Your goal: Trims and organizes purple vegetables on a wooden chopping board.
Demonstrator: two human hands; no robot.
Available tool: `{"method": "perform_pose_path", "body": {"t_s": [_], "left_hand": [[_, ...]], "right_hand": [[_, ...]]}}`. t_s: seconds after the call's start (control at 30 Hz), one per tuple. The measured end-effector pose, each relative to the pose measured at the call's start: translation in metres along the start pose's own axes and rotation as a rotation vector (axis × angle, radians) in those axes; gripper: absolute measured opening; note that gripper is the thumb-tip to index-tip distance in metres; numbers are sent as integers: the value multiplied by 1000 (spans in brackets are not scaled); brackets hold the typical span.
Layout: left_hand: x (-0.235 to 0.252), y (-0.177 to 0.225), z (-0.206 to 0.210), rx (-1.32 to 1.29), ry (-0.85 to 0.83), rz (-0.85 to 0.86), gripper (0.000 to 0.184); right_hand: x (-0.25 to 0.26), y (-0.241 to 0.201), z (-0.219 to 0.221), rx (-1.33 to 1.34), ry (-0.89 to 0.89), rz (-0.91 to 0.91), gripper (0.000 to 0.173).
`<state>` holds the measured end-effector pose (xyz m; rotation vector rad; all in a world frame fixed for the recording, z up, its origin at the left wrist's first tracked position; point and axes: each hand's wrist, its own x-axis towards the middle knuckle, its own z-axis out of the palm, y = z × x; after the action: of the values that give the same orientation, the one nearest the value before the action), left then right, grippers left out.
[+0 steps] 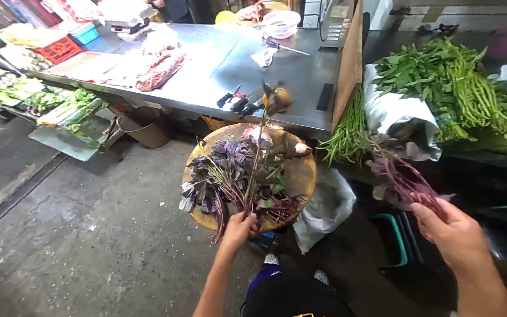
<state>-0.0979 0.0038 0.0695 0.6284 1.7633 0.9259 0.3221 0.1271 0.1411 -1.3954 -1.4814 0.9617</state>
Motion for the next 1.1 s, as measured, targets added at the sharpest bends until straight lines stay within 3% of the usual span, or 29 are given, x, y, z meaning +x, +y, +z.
{"method": "perform_pose_path", "body": {"t_s": [0.1, 0.2, 0.27, 0.4, 0.53, 0.6, 0.77, 0.87, 0.93, 1.03, 1.1], "left_hand": [[18, -38, 43, -469, -11, -251, 21], [11, -56, 74, -752, -34, -335, 26], [-1, -62, 84, -769, -150, -320, 22], [-14, -57, 99, -782, -367, -313, 38], [-17, -36, 128, -873, -295, -218, 19], [-16, -27, 141, -909, -190, -188, 19], [-19, -30, 144, -1061, -217, -85, 33], [-17, -33, 143, -988, -152, -85, 37], [-15, -31, 143, -947, -50, -156, 28], [-10, -29, 137, -938, 29, -294, 16], [-9, -29, 131, -957, -30, -343, 18]], "right_hand": [[-2, -22, 13, -90, 104, -100, 42], [-7, -49, 37, -168, 76, -221, 48], [-11, -60, 61, -199, -31, -285, 47], [-17, -47, 122, -224, -243, -295, 43], [-41, -3, 175, -247, -475, -111, 41], [-56, 17, 189, -283, -574, -53, 40], [-86, 26, 186, -394, -529, -147, 38], [-91, 21, 178, -475, -724, -79, 39], [-92, 22, 176, -464, -791, -34, 39], [-90, 28, 169, -135, -643, 91, 36], [-80, 24, 159, 78, -535, 221, 36]]}}
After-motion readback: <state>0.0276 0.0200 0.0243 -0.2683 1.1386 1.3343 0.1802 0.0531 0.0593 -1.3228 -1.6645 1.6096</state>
